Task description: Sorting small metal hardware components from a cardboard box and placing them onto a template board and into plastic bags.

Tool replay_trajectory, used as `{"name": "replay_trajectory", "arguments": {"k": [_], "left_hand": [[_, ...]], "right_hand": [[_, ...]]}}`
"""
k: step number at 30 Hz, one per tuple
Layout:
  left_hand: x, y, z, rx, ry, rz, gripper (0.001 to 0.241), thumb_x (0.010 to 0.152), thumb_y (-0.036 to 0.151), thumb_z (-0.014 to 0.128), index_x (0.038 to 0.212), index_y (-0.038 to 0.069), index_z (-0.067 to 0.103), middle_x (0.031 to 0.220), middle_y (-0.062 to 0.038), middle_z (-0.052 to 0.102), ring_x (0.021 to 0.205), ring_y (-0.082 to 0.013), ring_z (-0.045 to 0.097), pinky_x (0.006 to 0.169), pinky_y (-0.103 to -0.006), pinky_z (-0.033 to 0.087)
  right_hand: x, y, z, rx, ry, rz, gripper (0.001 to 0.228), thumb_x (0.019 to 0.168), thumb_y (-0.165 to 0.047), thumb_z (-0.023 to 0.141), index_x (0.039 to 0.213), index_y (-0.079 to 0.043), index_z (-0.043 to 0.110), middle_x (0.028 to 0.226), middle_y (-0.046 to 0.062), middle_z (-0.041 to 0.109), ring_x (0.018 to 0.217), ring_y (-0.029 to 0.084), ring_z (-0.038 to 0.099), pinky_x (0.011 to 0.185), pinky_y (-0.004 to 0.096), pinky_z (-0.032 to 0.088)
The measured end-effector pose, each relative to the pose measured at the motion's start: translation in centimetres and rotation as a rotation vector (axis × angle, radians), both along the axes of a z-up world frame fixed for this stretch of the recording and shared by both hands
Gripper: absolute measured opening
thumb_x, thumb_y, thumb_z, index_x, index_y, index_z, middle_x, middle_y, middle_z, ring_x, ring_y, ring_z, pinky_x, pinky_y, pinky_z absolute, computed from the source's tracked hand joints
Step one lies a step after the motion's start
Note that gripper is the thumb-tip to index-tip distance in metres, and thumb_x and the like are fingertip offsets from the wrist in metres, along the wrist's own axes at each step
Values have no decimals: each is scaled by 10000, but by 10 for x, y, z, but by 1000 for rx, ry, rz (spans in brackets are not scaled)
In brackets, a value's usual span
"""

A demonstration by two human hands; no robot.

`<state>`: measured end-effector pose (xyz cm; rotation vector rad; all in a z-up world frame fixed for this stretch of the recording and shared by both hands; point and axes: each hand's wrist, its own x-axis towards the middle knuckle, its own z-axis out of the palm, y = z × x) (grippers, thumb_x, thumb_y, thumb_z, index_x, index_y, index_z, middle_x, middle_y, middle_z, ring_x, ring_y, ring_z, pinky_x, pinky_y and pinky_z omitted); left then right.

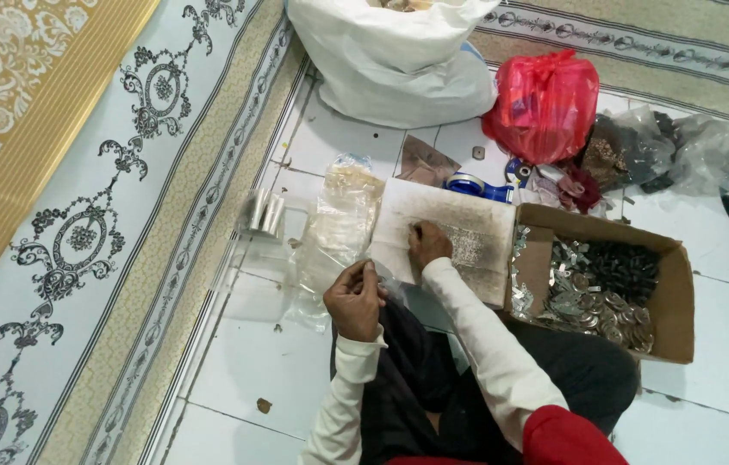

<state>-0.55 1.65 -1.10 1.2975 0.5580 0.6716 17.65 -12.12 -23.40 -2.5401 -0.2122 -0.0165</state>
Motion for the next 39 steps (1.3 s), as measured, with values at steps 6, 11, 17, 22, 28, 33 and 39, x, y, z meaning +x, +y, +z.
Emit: {"name": "replay_trajectory", "arguments": {"k": [6,11,17,22,28,33,39], "left_hand": [[5,-12,7,-6,-22,-32,127,905,3,703,935,-108,759,622,-220,693,400,-205,647,315,-285,486],[10,-29,12,22,-36,-74,113,901,-12,706,931,-107,760,620,-220,693,402,-208,649,305,-286,485],[11,-41,24,74,-70,-104,113,903,-19,698,934,-111,756,623,-220,698,407,-199,647,298,-283,485],[20,-54,15,110,-93,-146,109,904,-32,691,945,-112,754,629,-211,698,413,-197,650,298,-285,492],[32,-66,20,206,-101,-189,97,901,-15,695,941,-73,762,626,-191,705,426,-211,669,318,-306,493],[53,-59,30,582,61,-302,411,826,35,739,1205,-57,613,697,-200,682,554,-336,711,450,-452,515],[101,-55,27,695,381,-680,647,831,432,806,1293,19,623,996,-201,663,990,-418,726,848,-525,584]], "right_hand": [[-38,-33,148,655,-202,-71,208,923,-131,738,1130,-116,731,957,107,766,890,241,736,784,367,582],[-93,-36,257,599,-320,183,243,858,-63,804,1083,-144,760,904,39,787,903,196,746,849,321,573],[-96,-45,252,171,-516,558,139,922,-132,724,1037,-207,746,981,-27,783,1005,208,703,901,368,477],[-99,-74,261,-47,-345,682,286,1078,-350,489,1246,-217,678,1174,20,743,1267,266,567,1059,492,349],[-77,-95,270,-124,-345,700,104,898,-393,756,882,-297,719,827,-152,724,1053,170,651,1039,525,377],[-56,-105,287,-265,-358,778,100,910,-392,721,899,-296,697,864,-126,721,1084,175,653,1066,540,355],[-52,-126,287,-362,-390,853,165,996,-415,568,932,-307,675,896,-131,718,1045,160,660,1026,476,401]]}}
